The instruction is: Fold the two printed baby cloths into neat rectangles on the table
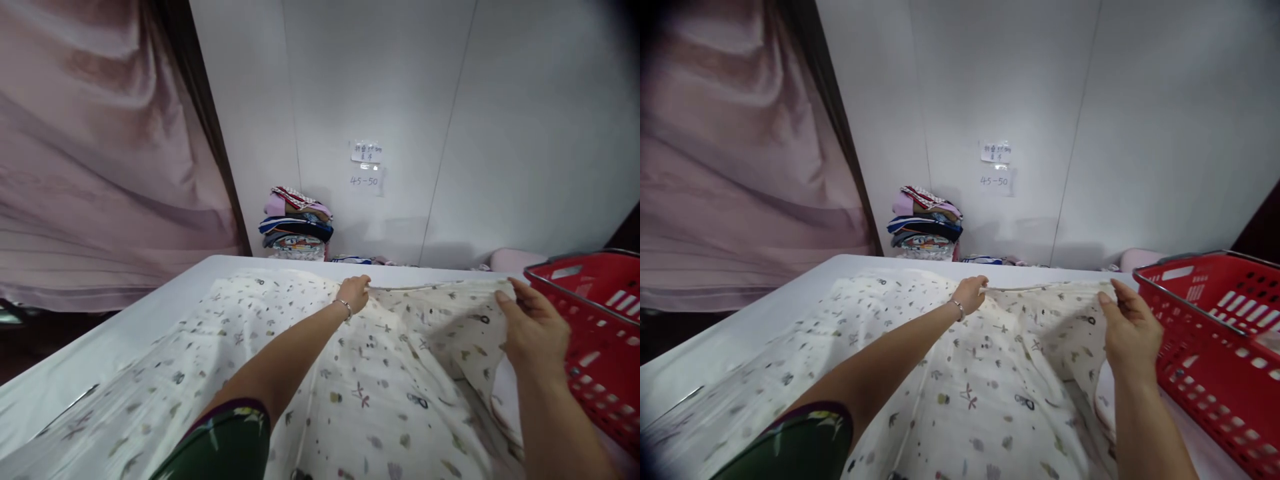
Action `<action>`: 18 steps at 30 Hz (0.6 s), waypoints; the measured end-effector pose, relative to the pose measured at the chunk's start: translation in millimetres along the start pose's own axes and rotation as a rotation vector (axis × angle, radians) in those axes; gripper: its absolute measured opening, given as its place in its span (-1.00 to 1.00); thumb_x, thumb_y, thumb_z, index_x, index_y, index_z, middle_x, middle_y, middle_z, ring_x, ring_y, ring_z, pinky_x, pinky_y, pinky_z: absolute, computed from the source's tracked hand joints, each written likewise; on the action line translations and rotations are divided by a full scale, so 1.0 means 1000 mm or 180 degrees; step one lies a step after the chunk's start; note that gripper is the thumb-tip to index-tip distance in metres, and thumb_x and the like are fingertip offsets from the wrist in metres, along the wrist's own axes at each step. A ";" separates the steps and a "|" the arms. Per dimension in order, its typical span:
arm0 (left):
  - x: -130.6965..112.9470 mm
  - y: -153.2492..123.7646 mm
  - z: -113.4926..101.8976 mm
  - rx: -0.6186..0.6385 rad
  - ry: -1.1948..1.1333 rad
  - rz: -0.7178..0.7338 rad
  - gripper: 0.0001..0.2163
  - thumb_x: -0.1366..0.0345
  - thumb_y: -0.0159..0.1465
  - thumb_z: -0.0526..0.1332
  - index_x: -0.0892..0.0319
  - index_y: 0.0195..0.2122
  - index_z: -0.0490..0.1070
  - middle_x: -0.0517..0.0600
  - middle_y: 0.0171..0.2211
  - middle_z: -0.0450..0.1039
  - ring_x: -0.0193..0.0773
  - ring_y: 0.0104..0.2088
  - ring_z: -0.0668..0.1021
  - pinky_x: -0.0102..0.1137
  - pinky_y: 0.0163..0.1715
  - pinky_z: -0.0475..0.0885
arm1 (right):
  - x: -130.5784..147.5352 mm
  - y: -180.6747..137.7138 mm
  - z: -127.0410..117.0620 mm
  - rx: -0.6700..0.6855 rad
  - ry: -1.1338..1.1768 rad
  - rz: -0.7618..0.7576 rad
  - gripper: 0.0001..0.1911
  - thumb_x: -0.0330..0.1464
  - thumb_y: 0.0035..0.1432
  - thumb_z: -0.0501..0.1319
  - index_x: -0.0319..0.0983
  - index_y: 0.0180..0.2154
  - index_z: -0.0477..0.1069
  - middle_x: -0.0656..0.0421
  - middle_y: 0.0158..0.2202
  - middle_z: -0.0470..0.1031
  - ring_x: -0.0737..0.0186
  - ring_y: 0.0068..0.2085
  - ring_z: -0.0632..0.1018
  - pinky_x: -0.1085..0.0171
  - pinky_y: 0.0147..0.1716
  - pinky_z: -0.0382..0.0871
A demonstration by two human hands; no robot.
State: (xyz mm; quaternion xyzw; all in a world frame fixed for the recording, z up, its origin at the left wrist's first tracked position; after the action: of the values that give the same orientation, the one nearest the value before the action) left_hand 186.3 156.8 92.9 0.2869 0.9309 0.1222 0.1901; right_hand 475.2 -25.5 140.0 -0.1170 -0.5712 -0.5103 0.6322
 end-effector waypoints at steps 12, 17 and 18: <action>0.073 -0.022 0.003 -0.0021 0.0187 -0.0475 -0.72 0.35 0.08 0.19 0.17 -0.14 0.35 0.04 -0.12 0.39 -0.20 -0.05 0.38 -0.35 -0.04 0.26 | 0.007 0.000 -0.004 -0.0155 0.0039 -0.0209 -0.55 -0.27 -0.20 0.34 -0.19 -0.17 0.47 0.17 -0.30 0.50 0.28 -0.32 0.52 0.10 -0.11 0.37; 0.060 -0.017 0.011 -0.0030 0.0206 -0.0250 -0.61 0.37 0.06 0.20 0.12 -0.03 0.34 0.03 -0.02 0.35 -0.15 0.04 0.31 -0.27 0.03 0.20 | 0.008 -0.001 -0.006 -0.0192 0.0127 -0.0162 -0.57 -0.29 -0.20 0.36 -0.18 -0.18 0.47 0.17 -0.29 0.51 0.31 -0.35 0.52 0.11 -0.11 0.37; 0.060 -0.014 0.010 -0.0068 0.0230 -0.0288 -0.69 0.36 0.09 0.18 0.13 -0.10 0.39 0.04 -0.09 0.39 -0.14 0.00 0.33 -0.24 0.00 0.22 | 0.009 -0.002 -0.006 -0.0193 0.0119 -0.0185 -0.57 -0.29 -0.19 0.35 -0.18 -0.18 0.47 0.16 -0.29 0.51 0.30 -0.35 0.52 0.12 -0.11 0.37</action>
State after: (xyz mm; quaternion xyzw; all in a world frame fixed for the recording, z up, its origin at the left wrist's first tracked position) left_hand 137.7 181.2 62.1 0.2379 0.9478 0.1336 0.1647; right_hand 476.1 -35.3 144.9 -0.1099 -0.5466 -0.5477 0.6238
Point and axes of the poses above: each hand's wrist, its own y-axis towards the middle knuckle, its own z-axis out of the palm, x = y × z, the point moved 10 cm from there along y, towards the middle knuckle
